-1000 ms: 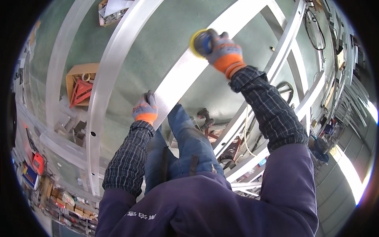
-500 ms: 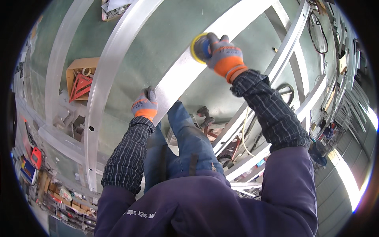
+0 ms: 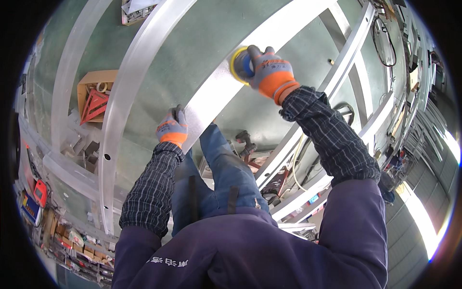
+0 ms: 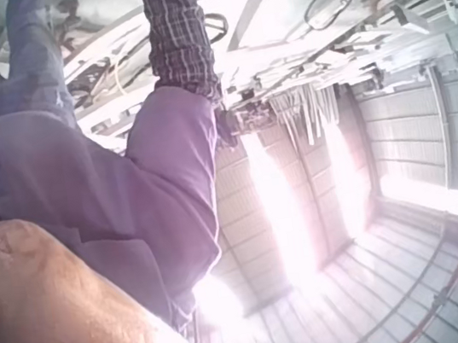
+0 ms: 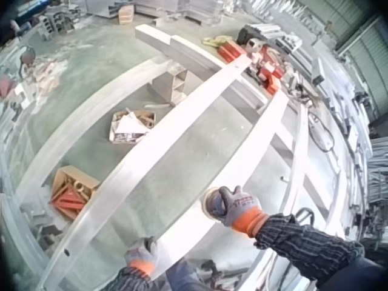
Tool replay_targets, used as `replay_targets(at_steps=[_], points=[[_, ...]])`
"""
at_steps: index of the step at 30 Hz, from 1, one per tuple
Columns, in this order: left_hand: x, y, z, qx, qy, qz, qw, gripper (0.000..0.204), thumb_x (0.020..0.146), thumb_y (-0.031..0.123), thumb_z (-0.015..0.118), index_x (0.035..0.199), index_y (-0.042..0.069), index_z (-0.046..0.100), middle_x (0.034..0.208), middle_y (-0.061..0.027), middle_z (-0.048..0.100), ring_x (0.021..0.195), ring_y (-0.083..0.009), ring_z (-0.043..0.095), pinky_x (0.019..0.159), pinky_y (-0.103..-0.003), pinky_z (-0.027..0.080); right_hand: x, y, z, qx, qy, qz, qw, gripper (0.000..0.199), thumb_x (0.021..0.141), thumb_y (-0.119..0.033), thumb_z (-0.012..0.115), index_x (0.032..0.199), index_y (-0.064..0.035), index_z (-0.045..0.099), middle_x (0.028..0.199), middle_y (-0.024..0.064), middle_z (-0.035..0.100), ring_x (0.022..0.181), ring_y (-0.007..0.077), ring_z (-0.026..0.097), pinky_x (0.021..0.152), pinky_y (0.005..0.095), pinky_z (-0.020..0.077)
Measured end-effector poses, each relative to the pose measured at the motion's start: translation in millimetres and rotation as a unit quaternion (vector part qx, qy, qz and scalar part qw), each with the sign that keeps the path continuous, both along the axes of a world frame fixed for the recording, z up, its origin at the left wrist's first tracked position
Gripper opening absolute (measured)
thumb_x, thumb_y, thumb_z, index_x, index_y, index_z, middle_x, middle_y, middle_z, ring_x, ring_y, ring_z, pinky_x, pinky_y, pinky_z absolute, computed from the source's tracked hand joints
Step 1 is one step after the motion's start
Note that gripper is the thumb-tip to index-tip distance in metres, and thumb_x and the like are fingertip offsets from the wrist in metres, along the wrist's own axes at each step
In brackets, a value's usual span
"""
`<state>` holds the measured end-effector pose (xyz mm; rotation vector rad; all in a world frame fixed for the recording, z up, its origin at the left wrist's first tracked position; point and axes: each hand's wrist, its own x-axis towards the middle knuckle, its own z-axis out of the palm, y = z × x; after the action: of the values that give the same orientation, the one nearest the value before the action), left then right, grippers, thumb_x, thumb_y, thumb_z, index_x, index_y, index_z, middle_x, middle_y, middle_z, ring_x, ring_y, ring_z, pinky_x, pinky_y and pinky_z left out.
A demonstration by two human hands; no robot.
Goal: The person uses a handheld orbital polisher to smooth the surface of a large metal frame. They move the tool along the edges and flat surfaces, occasionally pausing to adjust the pad or reposition the frame.
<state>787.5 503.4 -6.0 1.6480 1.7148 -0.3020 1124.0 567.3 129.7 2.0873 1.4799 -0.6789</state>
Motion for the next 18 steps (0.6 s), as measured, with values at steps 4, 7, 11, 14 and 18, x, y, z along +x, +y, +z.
replay_targets(at_steps=[4,7,11,14,18], points=[[2.8,5.2,6.3,-0.031,0.000,-0.011,0.999,0.052,0.110,0.057,0.044,0.124,0.013,0.069,0.114,-0.0203,0.077,0.107,-0.0453,0.072,0.090,-0.056,0.057,15.1,11.1,-2.2,0.024,-0.004,-0.067,0.997,0.084,0.086,-0.028,0.086,0.158,-0.0204,0.044,0.139,0.0274,0.059,0.109,0.0460,0.077,0.092,0.0492,0.0662],[1.4,4.0,3.2,-0.023,0.010,-0.018,1.000,0.052,0.110,0.056,0.044,0.124,0.013,0.069,0.115,-0.0205,0.077,0.108,-0.0451,0.072,0.090,-0.055,0.057,-6.4,6.9,0.0,-0.001,0.015,0.006,1.000,0.083,0.086,-0.029,0.085,0.158,-0.0211,0.045,0.137,0.0263,0.060,0.108,0.0458,0.077,0.093,0.0495,0.0662],[2.8,4.8,5.8,-0.042,-0.004,-0.011,0.999,0.051,0.109,0.055,0.046,0.125,0.012,0.069,0.117,-0.0208,0.076,0.109,-0.0453,0.071,0.091,-0.055,0.057,0.0,5.6,-1.1,0.002,0.014,-0.004,1.000,0.081,0.088,-0.033,0.084,0.158,-0.0198,0.045,0.134,0.0258,0.061,0.109,0.0461,0.077,0.092,0.0500,0.0656],[-0.2,3.2,5.7,-0.032,0.001,-0.017,0.999,0.051,0.109,0.055,0.046,0.125,0.011,0.068,0.118,-0.0207,0.076,0.109,-0.0453,0.071,0.091,-0.055,0.057,5.8,8.7,3.9,-0.005,0.007,-0.035,0.999,0.081,0.089,-0.035,0.084,0.158,-0.0183,0.045,0.137,0.0270,0.061,0.110,0.0468,0.076,0.093,0.0500,0.0651],[1.3,5.3,4.5,-0.036,-0.003,-0.010,0.999,0.050,0.109,0.054,0.046,0.124,0.012,0.069,0.116,-0.0204,0.076,0.108,-0.0453,0.071,0.091,-0.055,0.057,-7.8,8.9,4.4,-0.023,0.011,0.003,1.000,0.083,0.088,-0.032,0.084,0.160,-0.0185,0.043,0.138,0.0271,0.058,0.110,0.0467,0.076,0.094,0.0499,0.0646]])
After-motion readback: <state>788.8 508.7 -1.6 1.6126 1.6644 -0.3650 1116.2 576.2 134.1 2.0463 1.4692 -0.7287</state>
